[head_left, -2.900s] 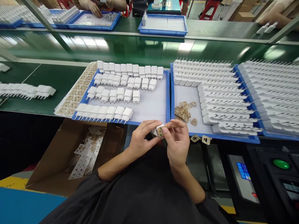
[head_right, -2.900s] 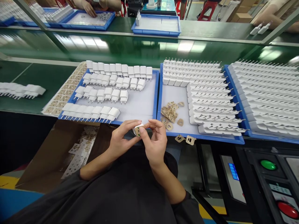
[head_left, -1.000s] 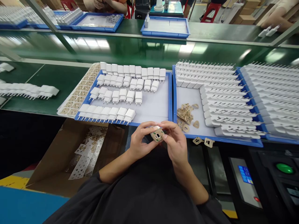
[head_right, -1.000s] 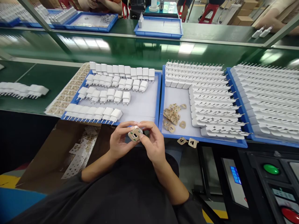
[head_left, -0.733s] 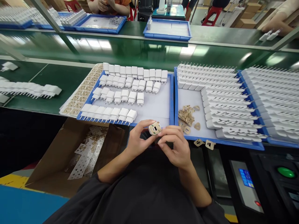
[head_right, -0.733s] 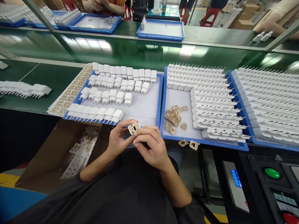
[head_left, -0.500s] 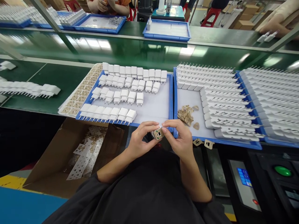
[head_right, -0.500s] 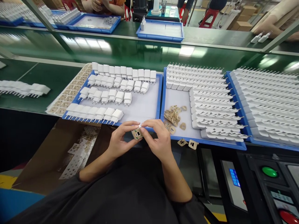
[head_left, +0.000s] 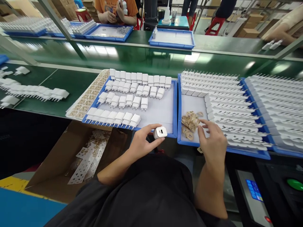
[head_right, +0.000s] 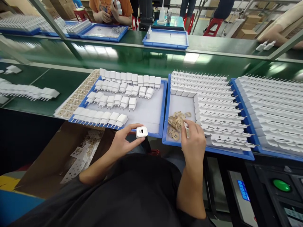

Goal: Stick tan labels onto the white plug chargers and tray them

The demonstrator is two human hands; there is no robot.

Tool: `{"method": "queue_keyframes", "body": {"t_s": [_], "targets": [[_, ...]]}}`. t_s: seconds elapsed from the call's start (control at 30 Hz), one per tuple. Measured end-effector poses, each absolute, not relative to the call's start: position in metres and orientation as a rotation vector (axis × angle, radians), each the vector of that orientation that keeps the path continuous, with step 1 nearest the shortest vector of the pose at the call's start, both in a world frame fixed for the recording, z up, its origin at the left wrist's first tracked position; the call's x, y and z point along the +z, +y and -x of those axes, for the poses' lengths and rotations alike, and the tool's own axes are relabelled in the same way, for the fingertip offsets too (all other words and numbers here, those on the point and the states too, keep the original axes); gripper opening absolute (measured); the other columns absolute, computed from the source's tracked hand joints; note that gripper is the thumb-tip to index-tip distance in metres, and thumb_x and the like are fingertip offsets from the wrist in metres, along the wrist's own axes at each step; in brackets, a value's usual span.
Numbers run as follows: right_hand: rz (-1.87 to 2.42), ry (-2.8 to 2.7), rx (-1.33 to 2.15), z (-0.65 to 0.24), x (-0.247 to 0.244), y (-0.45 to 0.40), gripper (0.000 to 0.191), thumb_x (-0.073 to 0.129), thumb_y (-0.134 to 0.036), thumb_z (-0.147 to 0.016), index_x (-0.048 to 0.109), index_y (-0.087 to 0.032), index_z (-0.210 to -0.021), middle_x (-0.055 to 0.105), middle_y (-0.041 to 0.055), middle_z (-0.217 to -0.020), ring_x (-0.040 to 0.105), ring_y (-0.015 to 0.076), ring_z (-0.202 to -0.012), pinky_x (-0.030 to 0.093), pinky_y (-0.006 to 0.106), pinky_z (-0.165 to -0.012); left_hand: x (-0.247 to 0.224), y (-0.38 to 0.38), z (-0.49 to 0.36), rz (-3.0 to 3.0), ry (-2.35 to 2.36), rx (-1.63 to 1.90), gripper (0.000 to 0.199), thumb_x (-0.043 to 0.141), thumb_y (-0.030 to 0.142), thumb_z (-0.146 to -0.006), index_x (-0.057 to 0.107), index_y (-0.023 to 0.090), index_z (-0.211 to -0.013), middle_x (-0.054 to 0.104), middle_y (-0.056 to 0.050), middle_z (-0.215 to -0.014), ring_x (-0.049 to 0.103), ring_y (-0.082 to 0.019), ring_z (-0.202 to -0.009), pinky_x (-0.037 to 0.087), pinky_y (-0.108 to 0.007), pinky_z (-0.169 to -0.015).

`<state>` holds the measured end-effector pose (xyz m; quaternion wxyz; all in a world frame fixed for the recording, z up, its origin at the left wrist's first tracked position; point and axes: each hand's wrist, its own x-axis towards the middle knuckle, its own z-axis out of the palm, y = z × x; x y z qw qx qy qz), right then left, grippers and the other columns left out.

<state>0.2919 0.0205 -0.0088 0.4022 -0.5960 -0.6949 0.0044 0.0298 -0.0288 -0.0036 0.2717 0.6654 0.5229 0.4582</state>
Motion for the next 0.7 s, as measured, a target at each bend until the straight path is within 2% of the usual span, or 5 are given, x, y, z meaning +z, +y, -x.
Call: {"method": "queue_keyframes", "body": {"t_s": [0.13, 0.27, 0.43, 0.53, 0.7], "targets": [[1.563, -1.811, -0.035, -0.304, -0.012, 0.027, 0.022, 0.058, -0.027, -0.096, 0.075, -0.020, -0.108, 0.077, 0.0101, -0.111, 0.069, 0.0220, -0.081, 0.054, 0.036, -0.079, 0.017, -0.006, -0.019, -2.048, 1.653, 0.974, 0.035, 0.071, 0.039, -0.089, 0.067, 0.018, -0.117, 0.074, -0.008, -0.100, 0.070, -0.023, -0.091, 0.058, -0.035, -0.082], [1.539, -1.752, -0.026, -0.299, -0.011, 0.022, 0.019, 0.058, -0.028, -0.096, 0.074, -0.019, -0.100, 0.076, 0.0084, -0.099, 0.068, 0.0200, -0.077, 0.053, 0.033, -0.073, 0.039, 0.047, -0.015, -2.193, 1.888, 0.497, 0.039, 0.063, 0.044, -0.092, 0.063, 0.014, -0.117, 0.073, -0.011, -0.105, 0.070, -0.028, -0.093, 0.054, -0.038, -0.082], [1.555, -1.737, 0.043, -0.302, -0.010, 0.015, 0.021, 0.060, -0.030, -0.095, 0.073, -0.018, -0.106, 0.074, 0.0066, -0.090, 0.067, 0.0196, -0.074, 0.051, 0.031, -0.067, 0.039, 0.121, -0.023, -2.274, 2.052, -0.042, 0.043, 0.059, 0.036, -0.090, 0.058, 0.011, -0.124, 0.073, -0.016, -0.105, 0.066, -0.033, -0.106, 0.050, -0.035, -0.078], [1.519, -1.762, 0.091, -0.310, -0.008, 0.005, 0.021, 0.058, -0.032, -0.097, 0.074, -0.019, -0.102, 0.075, 0.0062, -0.090, 0.067, 0.0192, -0.076, 0.051, 0.030, -0.069, 0.030, 0.145, -0.026, -2.274, 2.072, -0.161, 0.046, 0.063, 0.038, -0.088, 0.060, 0.010, -0.124, 0.072, -0.019, -0.108, 0.063, -0.034, -0.112, 0.049, -0.035, -0.081], [1.572, -1.701, 0.118, -0.335, -0.007, -0.022, 0.023, 0.060, -0.035, -0.097, 0.075, -0.019, -0.103, 0.074, 0.0055, -0.087, 0.063, 0.0174, -0.069, 0.051, 0.030, -0.069, 0.028, 0.147, -0.021, -2.304, 2.076, -0.224, 0.049, 0.063, 0.045, -0.091, 0.063, 0.007, -0.122, 0.068, -0.024, -0.121, 0.054, -0.040, -0.125, 0.045, -0.043, -0.094]]}}
